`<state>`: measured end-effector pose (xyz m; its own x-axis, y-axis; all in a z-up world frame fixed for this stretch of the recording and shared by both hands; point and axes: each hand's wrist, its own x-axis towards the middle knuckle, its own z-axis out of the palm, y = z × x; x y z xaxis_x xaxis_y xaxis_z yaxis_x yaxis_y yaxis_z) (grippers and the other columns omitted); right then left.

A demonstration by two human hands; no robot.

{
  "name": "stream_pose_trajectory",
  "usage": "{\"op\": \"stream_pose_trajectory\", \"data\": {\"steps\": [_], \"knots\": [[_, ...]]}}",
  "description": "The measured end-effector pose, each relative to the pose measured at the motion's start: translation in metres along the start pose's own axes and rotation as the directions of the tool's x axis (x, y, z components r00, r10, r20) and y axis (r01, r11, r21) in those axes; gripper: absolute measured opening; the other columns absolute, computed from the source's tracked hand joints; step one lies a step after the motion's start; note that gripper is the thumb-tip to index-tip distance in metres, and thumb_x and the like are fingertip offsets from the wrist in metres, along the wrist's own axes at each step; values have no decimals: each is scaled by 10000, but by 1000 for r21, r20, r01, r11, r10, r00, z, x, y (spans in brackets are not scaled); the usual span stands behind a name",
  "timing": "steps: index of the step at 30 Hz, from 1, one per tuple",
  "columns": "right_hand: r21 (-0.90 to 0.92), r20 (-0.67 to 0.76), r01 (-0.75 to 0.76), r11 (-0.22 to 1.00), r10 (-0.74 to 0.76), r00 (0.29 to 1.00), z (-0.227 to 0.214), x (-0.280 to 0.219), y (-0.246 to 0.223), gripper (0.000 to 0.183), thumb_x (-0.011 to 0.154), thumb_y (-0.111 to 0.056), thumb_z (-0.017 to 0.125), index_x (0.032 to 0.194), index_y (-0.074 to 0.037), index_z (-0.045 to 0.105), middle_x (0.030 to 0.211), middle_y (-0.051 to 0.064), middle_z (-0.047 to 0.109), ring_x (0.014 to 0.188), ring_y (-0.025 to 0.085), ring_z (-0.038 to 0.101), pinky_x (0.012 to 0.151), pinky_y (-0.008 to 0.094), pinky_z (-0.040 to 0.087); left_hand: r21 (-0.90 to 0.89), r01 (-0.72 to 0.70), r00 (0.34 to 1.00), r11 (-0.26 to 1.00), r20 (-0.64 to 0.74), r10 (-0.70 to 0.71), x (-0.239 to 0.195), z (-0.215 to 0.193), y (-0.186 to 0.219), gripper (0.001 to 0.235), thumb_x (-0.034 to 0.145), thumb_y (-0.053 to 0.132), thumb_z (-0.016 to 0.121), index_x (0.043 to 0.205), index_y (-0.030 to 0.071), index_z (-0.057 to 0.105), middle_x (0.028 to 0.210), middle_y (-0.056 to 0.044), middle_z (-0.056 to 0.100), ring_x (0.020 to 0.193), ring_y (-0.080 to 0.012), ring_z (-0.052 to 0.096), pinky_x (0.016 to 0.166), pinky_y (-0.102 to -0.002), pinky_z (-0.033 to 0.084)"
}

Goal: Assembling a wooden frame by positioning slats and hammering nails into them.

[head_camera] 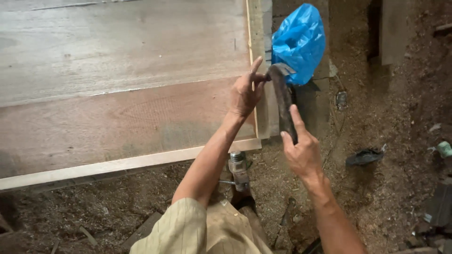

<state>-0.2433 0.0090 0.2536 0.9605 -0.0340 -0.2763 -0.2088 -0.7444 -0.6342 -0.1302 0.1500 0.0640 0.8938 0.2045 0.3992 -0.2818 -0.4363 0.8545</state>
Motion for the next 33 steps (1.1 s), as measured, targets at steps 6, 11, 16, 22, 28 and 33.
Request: {"op": "stream_pose_trajectory", "data": {"steps": [6,11,16,22,28,33], "knots": [[219,-487,263,940,-128,864,-3,-13,17,303,1021,21,655,1314,53,581,831,187,689,550,205,638,457,279,505,307,35,999,951,-2,-37,5,-50,-1,792,898,155,718,1606,167,364,1409,-117,632,1209,-315,669,1067,-433,513],[215,-312,63,975,7,950,43,-5,10,413,996,-153,614,1315,108,577,940,262,673,791,337,663,752,473,548,537,-5,999,843,46,-24,-7,-48,-31,775,862,106,595,1601,141,365,1442,-113,576,1321,-289,596,1136,-393,447],[173,-320,-4,985,60,946,56,11,63,245,952,-162,758,1118,-3,674,757,184,686,586,275,687,460,371,539,576,10,997,817,52,-49,-9,-49,-33,787,834,101,572,1598,128,383,1427,-126,583,1316,-280,593,1134,-388,432],[113,-317,146,983,-103,943,69,-1,87,110,1027,-110,647,1018,-2,666,744,150,672,562,224,650,408,379,440,527,18,993,850,93,-78,-8,-47,-25,817,840,80,585,1613,150,329,1482,-132,526,1377,-301,548,1177,-410,400],[80,-467,270,959,-203,861,42,-11,47,166,1069,-200,668,980,-74,606,662,32,663,481,132,561,411,248,374,470,118,981,875,84,-177,-9,-55,-39,897,785,4,594,1623,158,313,1393,-149,561,1281,-338,590,1139,-438,435],[-80,-22,-124,989,123,992,53,32,66,278,933,-205,705,1153,-51,637,916,266,725,861,453,722,677,598,533,520,344,907,782,32,-420,62,-29,-73,378,896,521,738,1113,225,649,971,18,600,894,-216,698,784,-405,571]]}}
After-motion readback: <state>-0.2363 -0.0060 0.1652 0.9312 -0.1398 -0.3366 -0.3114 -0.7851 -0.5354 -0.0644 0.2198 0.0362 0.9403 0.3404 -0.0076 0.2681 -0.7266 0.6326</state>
